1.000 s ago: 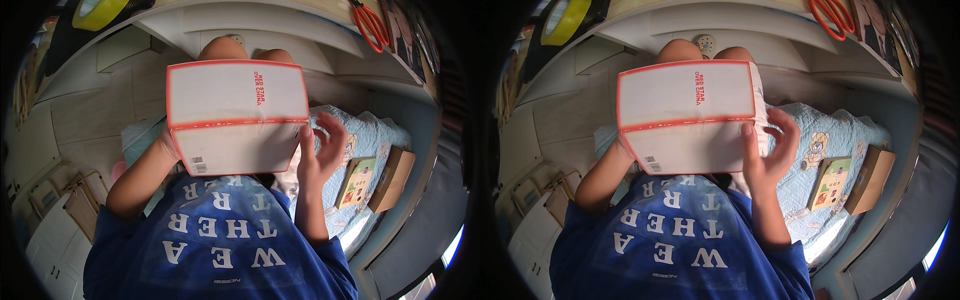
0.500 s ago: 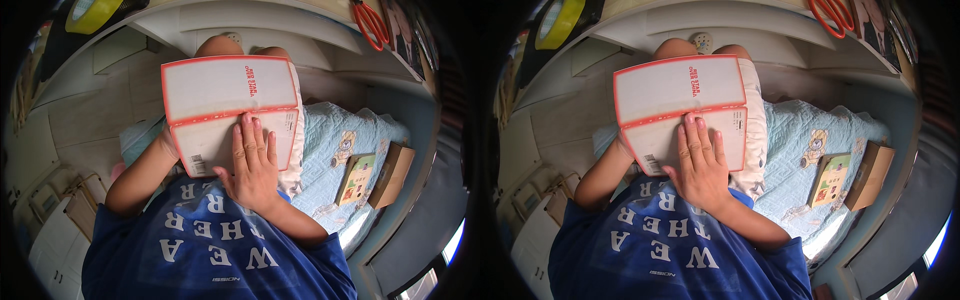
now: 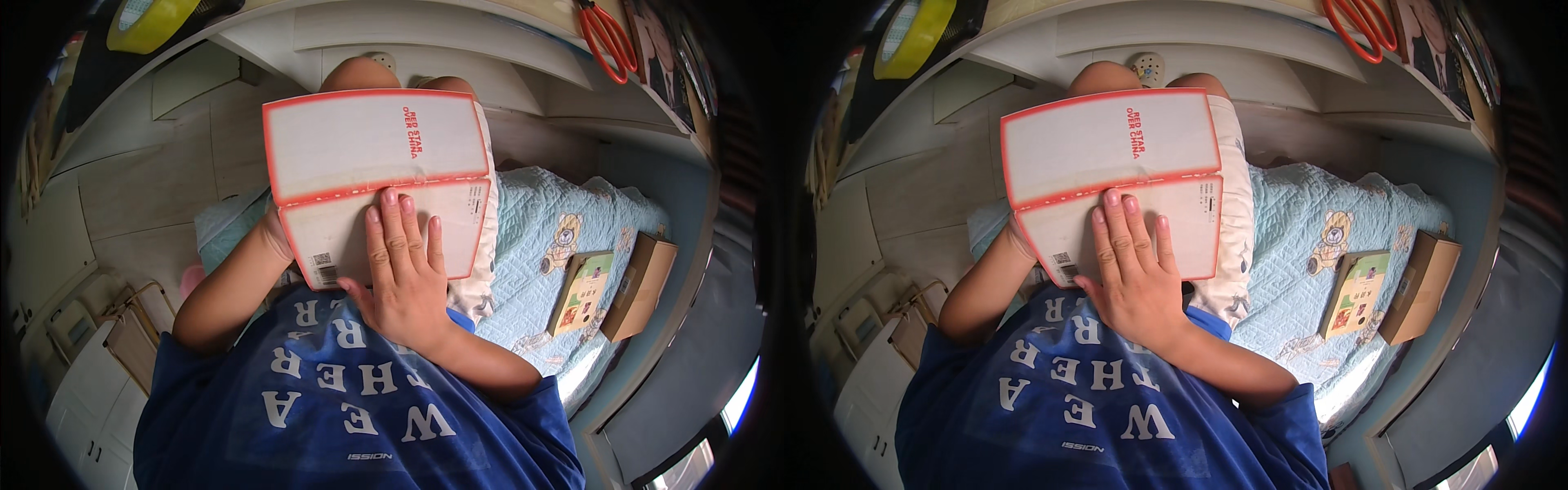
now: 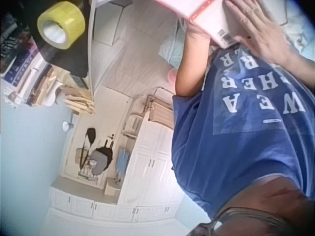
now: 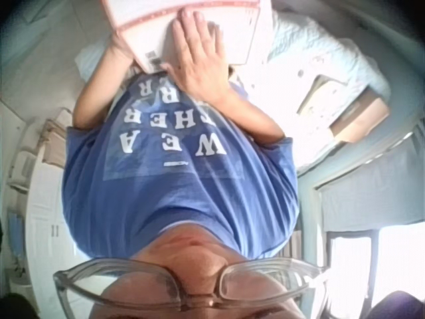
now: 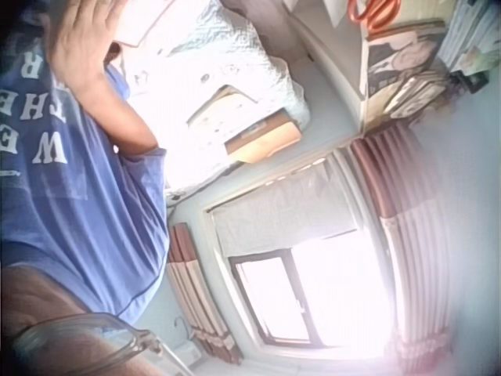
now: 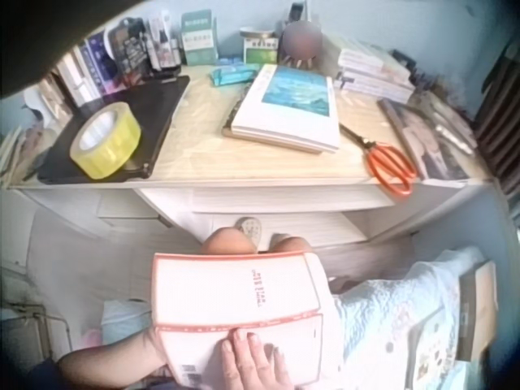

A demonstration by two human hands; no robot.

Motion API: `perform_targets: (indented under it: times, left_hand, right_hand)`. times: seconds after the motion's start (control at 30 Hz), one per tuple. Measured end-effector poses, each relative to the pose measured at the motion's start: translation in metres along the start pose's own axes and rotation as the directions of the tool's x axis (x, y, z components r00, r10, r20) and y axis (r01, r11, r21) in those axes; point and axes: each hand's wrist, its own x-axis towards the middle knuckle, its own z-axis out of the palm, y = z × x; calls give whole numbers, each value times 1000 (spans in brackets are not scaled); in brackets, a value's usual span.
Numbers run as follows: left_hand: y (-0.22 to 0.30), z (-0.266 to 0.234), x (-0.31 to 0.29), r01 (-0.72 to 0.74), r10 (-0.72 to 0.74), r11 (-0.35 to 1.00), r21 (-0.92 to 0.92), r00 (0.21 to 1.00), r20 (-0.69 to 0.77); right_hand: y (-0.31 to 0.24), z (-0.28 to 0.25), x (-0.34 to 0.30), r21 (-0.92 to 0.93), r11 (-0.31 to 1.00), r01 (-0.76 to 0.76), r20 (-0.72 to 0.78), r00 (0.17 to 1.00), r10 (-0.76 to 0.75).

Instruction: The person sits on the floor and tapes a white rectangular package using yellow packing tape. They repeatedly pull tape from a roll, cut it with red scissors, and apply it to the package's seam, smoothing it down with their hands.

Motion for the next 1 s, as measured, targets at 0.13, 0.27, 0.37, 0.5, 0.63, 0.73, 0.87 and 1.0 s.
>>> perform_targets:
  times: [0.13, 0.27, 0.37, 0.5, 0.63, 0.73, 0.87, 1.0]
  left_hand:
    - [6, 6, -4, 34, -34, 999, -20, 999, -7]
    - [-47, -47, 29, 26, 41, 967, -253, 966, 257]
    - [-57, -54, 40, 30, 79, 945, -325, 946, 315]
    - [-44, -39, 33, -100, 203, 934, -344, 939, 277]
    - [-63, -61, 30, -235, 459, 827, -511, 807, 372]
    - [-62, -53, 22, -304, 457, 845, -440, 838, 298]
    - [-47, -47, 11, -280, 399, 881, -380, 872, 283]
    - [-40, -44, 6, -302, 408, 888, -346, 866, 290]
  right_hand:
    - [2, 0, 0, -1, 1000, 12, -8, 1000, -12]
    - [2, -1, -4, -22, 999, -27, -48, 999, 25]
    - [6, -2, -7, -11, 998, -65, -65, 996, 64]
    - [7, -5, -7, -23, 996, -90, -84, 993, 87]
    - [5, -11, -4, -43, 994, -101, -87, 991, 97]
    - [4, -12, -2, -61, 994, -91, -90, 992, 85]
    - [1, -12, -2, -75, 995, -59, -95, 994, 52]
    - [-3, -10, 0, -58, 998, -40, -116, 993, 33]
